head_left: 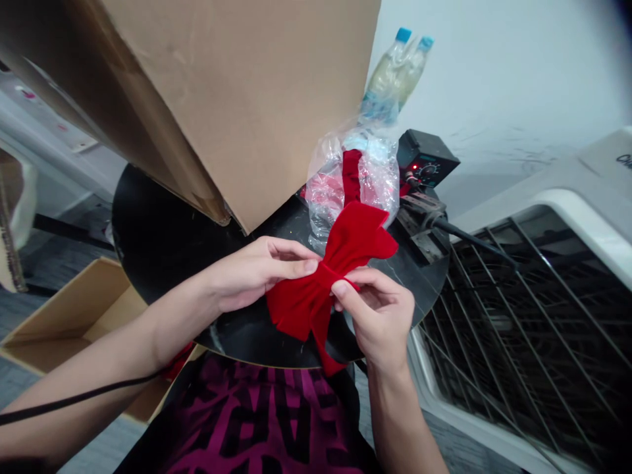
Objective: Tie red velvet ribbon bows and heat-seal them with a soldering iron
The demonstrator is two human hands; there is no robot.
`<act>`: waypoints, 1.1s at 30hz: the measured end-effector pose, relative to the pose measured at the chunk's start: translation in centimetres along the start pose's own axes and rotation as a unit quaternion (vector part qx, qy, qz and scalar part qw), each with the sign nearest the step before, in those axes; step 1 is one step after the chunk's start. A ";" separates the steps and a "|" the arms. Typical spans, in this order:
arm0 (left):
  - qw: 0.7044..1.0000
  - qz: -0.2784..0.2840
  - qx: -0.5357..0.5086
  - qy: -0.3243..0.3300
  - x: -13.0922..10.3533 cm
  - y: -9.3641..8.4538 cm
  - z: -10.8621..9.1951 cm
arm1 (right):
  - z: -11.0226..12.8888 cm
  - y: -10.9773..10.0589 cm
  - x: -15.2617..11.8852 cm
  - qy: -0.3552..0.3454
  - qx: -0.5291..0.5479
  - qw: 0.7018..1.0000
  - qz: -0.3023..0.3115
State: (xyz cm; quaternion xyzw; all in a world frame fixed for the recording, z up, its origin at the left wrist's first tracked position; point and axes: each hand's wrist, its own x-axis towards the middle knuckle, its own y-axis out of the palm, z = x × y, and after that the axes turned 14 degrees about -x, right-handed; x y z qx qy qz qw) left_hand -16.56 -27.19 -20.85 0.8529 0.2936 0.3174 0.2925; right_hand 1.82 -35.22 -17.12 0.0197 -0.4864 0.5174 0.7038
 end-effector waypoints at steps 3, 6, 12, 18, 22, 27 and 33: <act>0.990 -0.019 0.104 0.093 -0.3 0.4 0.1 | 0.2 -0.4 0.4 -0.036 -0.080 0.996 -0.007; 0.976 -0.056 0.172 0.120 -0.9 1.0 0.2 | 0.2 -0.5 0.6 -0.054 -0.131 0.990 -0.010; 0.977 -0.052 0.154 0.134 -1.4 1.0 0.2 | 0.9 -0.6 0.5 -0.065 -0.113 0.991 0.016; 0.980 -0.016 0.157 0.119 -1.0 0.6 0.0 | 1.9 -0.9 -0.4 -0.075 -0.160 0.984 0.021; 0.943 -0.073 0.231 0.230 -0.5 0.6 -0.1 | 1.6 -1.2 -0.1 -0.196 -0.272 0.941 -0.048; 0.989 0.009 0.141 0.041 -1.1 0.4 -0.9 | 1.6 -3.2 1.7 -0.320 -0.294 0.895 0.095; 0.997 0.018 0.031 -0.067 -0.9 0.1 -0.6 | 1.1 -4.3 3.5 -0.438 -0.324 0.819 0.179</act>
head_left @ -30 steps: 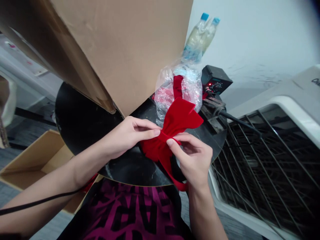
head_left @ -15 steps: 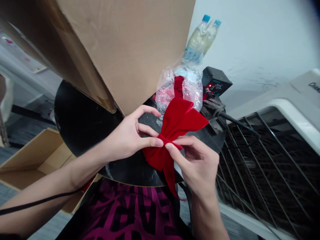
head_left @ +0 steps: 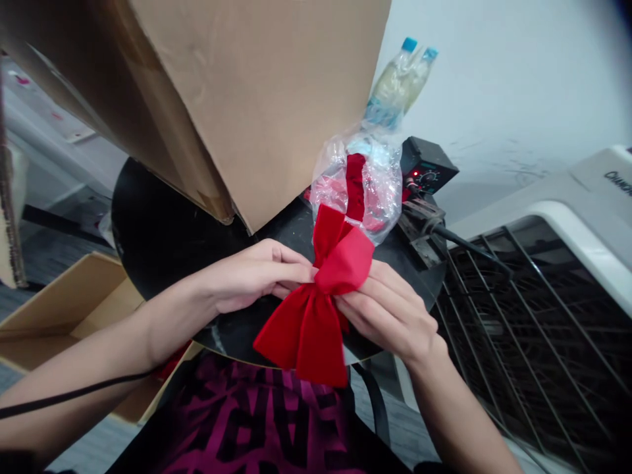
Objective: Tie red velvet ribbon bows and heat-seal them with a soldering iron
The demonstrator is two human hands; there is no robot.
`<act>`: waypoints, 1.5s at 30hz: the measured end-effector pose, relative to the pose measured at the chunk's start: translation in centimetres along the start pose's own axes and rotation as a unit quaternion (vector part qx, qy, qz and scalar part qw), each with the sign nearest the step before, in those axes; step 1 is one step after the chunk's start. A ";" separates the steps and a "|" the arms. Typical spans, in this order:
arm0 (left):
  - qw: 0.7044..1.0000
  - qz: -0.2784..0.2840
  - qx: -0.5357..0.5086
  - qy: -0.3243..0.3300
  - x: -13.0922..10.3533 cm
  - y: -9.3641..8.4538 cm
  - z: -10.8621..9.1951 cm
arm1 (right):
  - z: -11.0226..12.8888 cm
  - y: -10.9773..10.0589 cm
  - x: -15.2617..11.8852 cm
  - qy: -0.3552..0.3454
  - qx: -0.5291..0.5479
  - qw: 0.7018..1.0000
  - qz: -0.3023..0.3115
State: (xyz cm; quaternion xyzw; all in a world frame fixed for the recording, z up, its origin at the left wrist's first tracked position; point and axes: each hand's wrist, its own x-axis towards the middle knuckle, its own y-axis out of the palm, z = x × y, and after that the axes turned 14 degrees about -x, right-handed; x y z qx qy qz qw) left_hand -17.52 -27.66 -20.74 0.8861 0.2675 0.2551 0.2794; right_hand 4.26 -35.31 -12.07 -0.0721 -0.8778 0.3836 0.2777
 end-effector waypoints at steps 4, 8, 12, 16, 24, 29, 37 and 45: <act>0.993 -0.069 -0.006 0.099 0.8 0.3 0.8 | 1.3 0.8 0.7 0.003 -0.005 0.998 -0.069; 0.984 -0.094 -0.051 0.142 0.9 0.5 0.8 | 3.5 0.4 0.7 -0.019 0.028 0.996 -0.080; 0.984 -0.049 -0.078 0.150 0.5 0.5 1.1 | 4.7 -0.3 -0.4 -0.052 0.014 0.998 0.030; 0.985 0.056 -0.087 0.138 0.4 0.5 2.5 | 5.3 -0.8 -1.3 -0.062 0.000 0.993 0.097; 0.989 0.071 -0.118 0.050 -0.2 0.4 3.0 | 3.2 -2.3 -0.7 0.124 0.127 0.981 -0.083; 0.993 0.073 -0.096 0.012 -1.2 0.9 2.3 | -0.3 -0.5 0.6 0.300 0.292 0.908 -0.017; 0.998 0.005 -0.054 -0.026 -1.8 -0.1 0.6 | -1.5 -5.0 -0.2 0.277 -0.214 0.937 -0.011; 0.993 0.037 -0.090 -0.073 -0.8 0.1 0.4 | 1.8 -1.9 1.1 -0.036 -0.145 0.988 0.038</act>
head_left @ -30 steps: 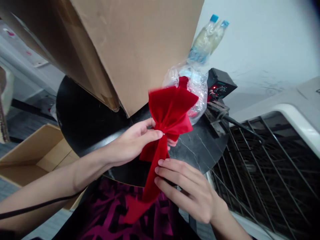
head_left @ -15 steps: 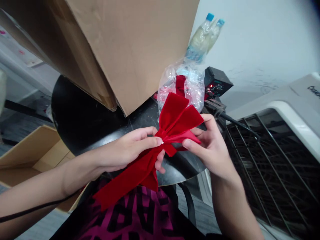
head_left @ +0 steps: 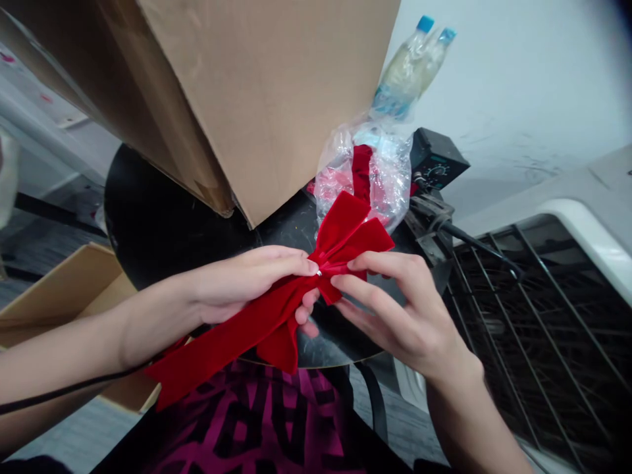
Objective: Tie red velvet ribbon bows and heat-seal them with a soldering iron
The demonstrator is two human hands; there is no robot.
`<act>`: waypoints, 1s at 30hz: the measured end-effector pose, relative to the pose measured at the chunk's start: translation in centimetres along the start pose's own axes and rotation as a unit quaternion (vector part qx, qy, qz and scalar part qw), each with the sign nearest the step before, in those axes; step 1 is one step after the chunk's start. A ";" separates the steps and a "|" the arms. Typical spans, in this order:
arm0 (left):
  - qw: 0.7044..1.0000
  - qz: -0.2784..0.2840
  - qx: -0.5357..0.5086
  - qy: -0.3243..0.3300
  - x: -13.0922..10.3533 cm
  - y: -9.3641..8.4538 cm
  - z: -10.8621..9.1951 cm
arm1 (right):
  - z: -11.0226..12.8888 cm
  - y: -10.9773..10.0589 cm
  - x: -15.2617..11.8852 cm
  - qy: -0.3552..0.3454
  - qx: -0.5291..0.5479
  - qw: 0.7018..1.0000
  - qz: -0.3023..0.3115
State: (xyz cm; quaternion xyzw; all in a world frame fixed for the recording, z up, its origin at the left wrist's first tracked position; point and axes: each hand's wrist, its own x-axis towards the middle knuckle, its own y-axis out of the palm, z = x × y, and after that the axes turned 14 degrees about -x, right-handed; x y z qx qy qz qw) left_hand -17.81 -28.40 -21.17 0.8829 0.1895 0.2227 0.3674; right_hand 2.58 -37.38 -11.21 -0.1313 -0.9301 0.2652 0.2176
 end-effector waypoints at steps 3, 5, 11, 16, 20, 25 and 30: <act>1.000 -0.005 -0.006 -0.002 -0.1 -0.1 0.1 | -0.7 1.5 0.0 -0.032 0.006 0.997 -0.068; 1.000 -0.007 -0.011 -0.011 -0.2 -0.3 0.2 | -1.0 1.8 0.0 -0.049 0.012 0.996 -0.077; 0.998 -0.015 0.007 -0.057 -0.1 -0.9 0.0 | -0.7 1.0 1.2 -0.115 0.045 0.992 0.002; 0.995 -0.028 0.073 -0.059 -0.8 -0.6 -0.7 | -0.6 0.6 1.8 -0.135 0.045 0.990 0.020; 0.994 -0.045 0.095 -0.029 -1.4 -0.2 -0.6 | -0.6 0.8 1.6 -0.136 0.053 0.989 0.003; 0.992 -0.079 0.095 0.009 -1.4 0.2 0.1 | -0.4 1.5 1.0 -0.116 0.028 0.993 0.001; 0.982 -0.090 0.162 0.031 -1.3 0.2 0.4 | 0.2 1.9 0.5 -0.072 0.067 0.995 0.024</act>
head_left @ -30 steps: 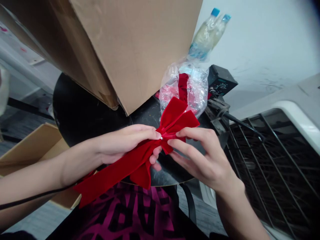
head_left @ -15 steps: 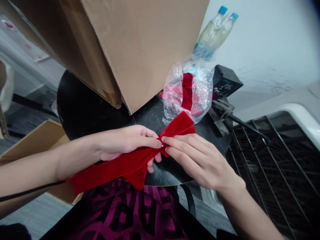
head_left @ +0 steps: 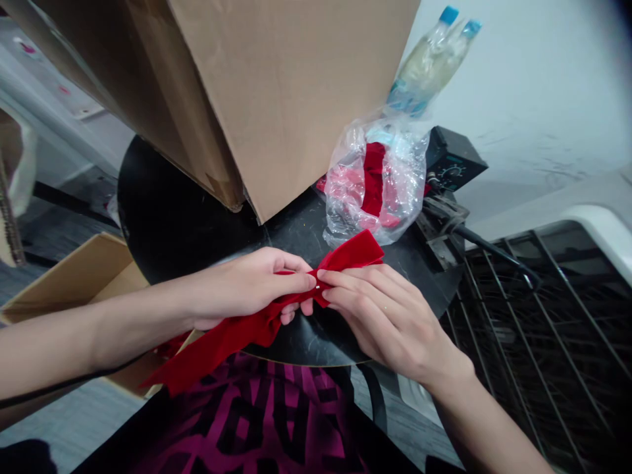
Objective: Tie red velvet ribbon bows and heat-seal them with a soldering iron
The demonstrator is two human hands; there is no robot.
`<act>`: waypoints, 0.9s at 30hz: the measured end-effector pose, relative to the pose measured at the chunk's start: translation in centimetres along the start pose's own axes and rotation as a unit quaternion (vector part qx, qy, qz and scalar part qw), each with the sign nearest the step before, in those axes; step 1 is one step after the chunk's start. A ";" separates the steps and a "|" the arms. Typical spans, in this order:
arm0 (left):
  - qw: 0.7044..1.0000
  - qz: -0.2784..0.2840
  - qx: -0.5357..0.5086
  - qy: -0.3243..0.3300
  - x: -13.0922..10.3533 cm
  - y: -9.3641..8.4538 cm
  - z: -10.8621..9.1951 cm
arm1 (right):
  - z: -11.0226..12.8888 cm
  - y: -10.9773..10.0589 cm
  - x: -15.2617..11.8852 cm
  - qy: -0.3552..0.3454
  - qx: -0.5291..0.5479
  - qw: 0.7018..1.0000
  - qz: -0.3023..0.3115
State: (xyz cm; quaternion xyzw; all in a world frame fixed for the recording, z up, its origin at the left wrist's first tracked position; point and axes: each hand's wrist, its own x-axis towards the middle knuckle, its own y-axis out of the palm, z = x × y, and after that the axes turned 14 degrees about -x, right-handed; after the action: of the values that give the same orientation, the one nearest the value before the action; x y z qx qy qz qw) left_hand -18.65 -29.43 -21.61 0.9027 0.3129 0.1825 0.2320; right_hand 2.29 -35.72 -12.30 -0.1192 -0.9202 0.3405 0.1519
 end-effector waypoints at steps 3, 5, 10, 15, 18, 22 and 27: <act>0.998 -0.002 0.059 0.013 0.1 -0.2 0.2 | 0.5 0.2 0.2 0.025 0.036 0.999 0.009; 0.996 -0.005 0.085 0.015 0.3 -0.4 0.4 | 0.9 0.3 0.3 0.048 0.047 0.997 0.023; 0.990 0.002 0.141 0.023 0.5 -0.8 0.6 | 1.4 1.2 0.6 0.121 0.084 0.988 0.052; 0.971 0.032 0.227 0.064 0.6 -1.2 0.2 | 1.4 2.2 0.7 0.187 0.133 0.973 0.031; 0.978 0.044 0.193 0.067 0.7 -1.3 0.4 | 1.5 2.2 0.9 0.197 0.151 0.968 0.034; 0.989 0.036 0.125 0.067 0.7 -1.6 0.7 | 1.8 2.0 1.0 0.181 0.122 0.975 0.026; 0.998 -0.012 -0.053 0.018 0.7 -1.7 0.7 | 1.7 2.2 0.2 0.110 0.032 0.993 -0.037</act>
State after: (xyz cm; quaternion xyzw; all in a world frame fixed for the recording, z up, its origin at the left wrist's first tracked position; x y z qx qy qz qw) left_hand -18.62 -27.98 -22.92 0.8818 0.3176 0.2124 0.2765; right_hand 1.76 -35.04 -14.89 -0.1162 -0.8903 0.3491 0.2682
